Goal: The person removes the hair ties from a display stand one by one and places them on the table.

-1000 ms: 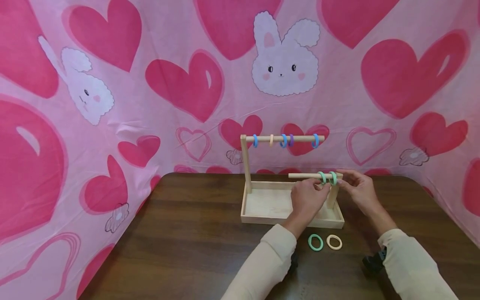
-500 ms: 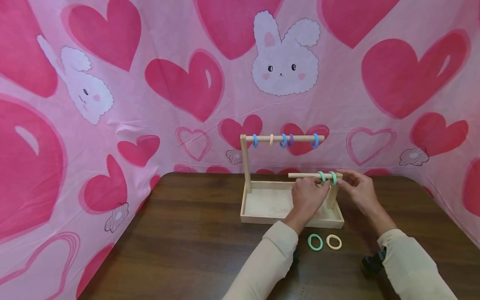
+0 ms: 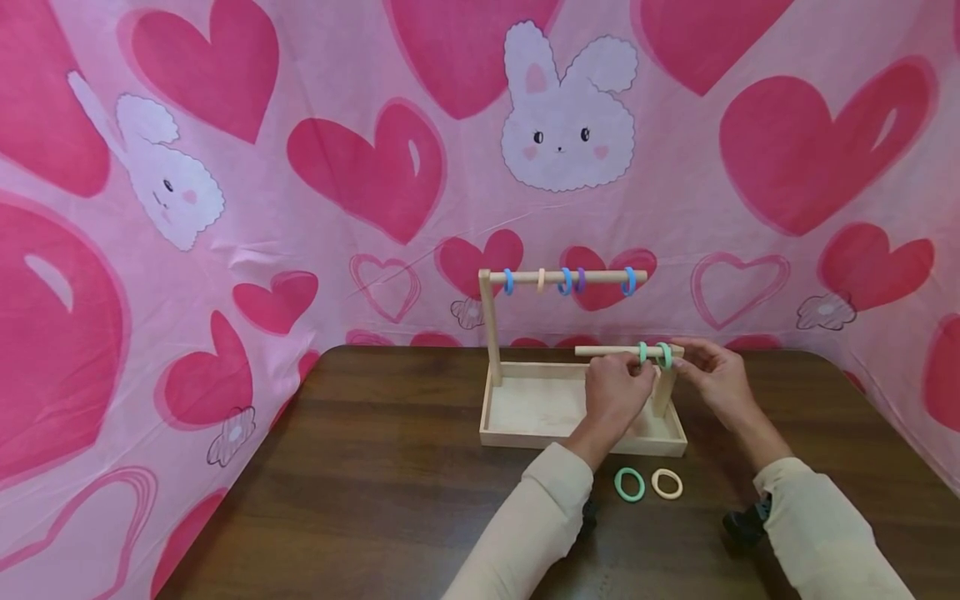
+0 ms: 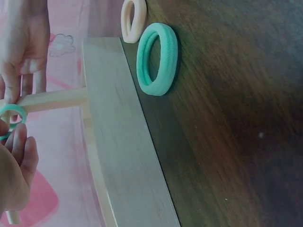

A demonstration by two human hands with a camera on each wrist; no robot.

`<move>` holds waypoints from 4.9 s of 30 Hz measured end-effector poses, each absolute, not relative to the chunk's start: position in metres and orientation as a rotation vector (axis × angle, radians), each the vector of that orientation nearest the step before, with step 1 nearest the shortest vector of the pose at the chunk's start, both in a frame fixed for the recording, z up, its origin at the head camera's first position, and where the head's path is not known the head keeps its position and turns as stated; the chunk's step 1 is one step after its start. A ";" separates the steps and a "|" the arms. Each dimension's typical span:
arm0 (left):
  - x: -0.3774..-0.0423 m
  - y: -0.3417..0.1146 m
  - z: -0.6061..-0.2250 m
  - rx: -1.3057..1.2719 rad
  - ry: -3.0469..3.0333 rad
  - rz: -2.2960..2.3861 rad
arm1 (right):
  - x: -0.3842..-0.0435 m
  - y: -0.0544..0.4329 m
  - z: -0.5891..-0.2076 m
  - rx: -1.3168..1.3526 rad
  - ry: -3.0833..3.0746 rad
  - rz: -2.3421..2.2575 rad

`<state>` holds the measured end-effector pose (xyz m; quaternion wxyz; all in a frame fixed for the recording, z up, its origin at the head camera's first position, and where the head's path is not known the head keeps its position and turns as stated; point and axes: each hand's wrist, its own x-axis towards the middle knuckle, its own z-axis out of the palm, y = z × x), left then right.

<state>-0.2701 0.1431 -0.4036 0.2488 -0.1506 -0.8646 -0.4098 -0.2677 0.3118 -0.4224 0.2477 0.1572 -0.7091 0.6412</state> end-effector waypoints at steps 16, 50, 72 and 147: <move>-0.268 0.137 -0.402 -0.446 -2.368 -1.181 | -0.268 0.312 -0.424 0.392 -1.968 1.699; -0.274 0.116 -0.407 -0.493 -2.305 -1.259 | -0.267 0.312 -0.424 0.370 -1.982 1.694; -0.274 0.103 -0.408 -0.458 -2.276 -1.360 | -0.268 0.313 -0.425 0.398 -1.943 1.711; -0.285 0.045 -0.406 -0.452 -2.244 -1.336 | -0.268 0.312 -0.426 0.405 -1.921 1.785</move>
